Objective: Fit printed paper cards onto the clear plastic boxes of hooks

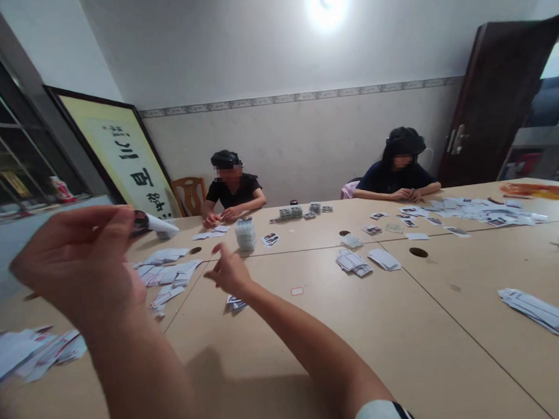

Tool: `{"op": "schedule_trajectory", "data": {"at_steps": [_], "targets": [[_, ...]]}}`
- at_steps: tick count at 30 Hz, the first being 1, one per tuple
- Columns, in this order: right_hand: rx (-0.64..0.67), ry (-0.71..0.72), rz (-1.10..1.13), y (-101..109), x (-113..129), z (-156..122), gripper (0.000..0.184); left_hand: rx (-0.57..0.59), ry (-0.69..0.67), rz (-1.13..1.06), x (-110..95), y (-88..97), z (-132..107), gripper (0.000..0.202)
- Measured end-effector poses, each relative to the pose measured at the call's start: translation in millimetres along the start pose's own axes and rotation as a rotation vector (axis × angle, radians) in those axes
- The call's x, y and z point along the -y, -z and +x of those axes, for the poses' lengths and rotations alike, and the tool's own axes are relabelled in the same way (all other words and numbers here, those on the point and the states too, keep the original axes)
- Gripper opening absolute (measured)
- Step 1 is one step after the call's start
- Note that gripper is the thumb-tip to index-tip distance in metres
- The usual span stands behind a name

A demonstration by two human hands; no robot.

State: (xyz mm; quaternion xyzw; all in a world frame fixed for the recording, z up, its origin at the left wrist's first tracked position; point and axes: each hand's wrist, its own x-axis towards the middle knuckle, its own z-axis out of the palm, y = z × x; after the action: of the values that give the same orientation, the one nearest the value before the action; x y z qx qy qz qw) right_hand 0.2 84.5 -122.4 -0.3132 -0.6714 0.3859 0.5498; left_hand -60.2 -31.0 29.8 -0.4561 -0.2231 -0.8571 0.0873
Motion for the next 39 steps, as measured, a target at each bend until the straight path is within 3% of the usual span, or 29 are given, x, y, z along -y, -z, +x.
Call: {"op": "schedule_trajectory", "data": {"at_steps": [2, 5, 8, 12, 14, 16, 19, 21, 25, 30, 39], "targets": [[0.182, -0.009, -0.028, -11.4, -3.8, -4.3, 0.023, 0.081, 0.106, 0.025, 4.4, 1.0, -1.6, 0.013], [0.25, -0.002, -0.012, 5.6, -0.6, -1.8, 0.023, 0.178, 0.22, 0.06, 19.0, 0.5, -5.3, 0.011], [0.166, 0.015, 0.087, 47.2, 17.7, 5.7, 0.027, 0.331, 0.303, 0.118, 34.4, -5.0, -12.8, 0.012], [-0.062, 0.108, 0.213, 102.0, 58.6, 0.7, 0.041, 0.575, 0.423, 0.178, 40.7, -19.7, -28.4, 0.025], [-0.196, 0.257, 0.253, 118.4, 76.5, -8.4, 0.035, 0.662, 0.459, 0.173, 38.7, -27.7, -36.6, 0.028], [-0.203, 0.341, 0.185, 126.8, 87.7, -16.5, 0.039, 0.718, 0.492, 0.144, 36.3, -34.3, -43.8, 0.03], [-0.165, 0.376, 0.011, 131.8, 92.2, -20.5, 0.051, 0.755, 0.548, 0.061, 34.9, -40.7, -51.3, 0.03], [-0.154, 0.382, -0.022, 134.9, 90.5, -18.7, 0.049, 0.756, 0.612, -0.01, 34.6, -42.9, -53.9, 0.03], [-0.121, 0.413, 0.044, 144.3, 88.0, -15.8, 0.041, 0.695, 0.731, -0.122, 33.2, -44.5, -54.8, 0.032], [-0.142, 0.388, 0.095, 154.5, 91.9, -18.3, 0.017, 0.701, 0.832, -0.216, 33.5, -45.0, -54.3, 0.031], [-0.064, 0.211, 0.298, 168.4, 90.2, -9.4, 0.013, 0.724, 0.835, -0.245, 39.8, -47.2, -55.1, 0.027]]}}
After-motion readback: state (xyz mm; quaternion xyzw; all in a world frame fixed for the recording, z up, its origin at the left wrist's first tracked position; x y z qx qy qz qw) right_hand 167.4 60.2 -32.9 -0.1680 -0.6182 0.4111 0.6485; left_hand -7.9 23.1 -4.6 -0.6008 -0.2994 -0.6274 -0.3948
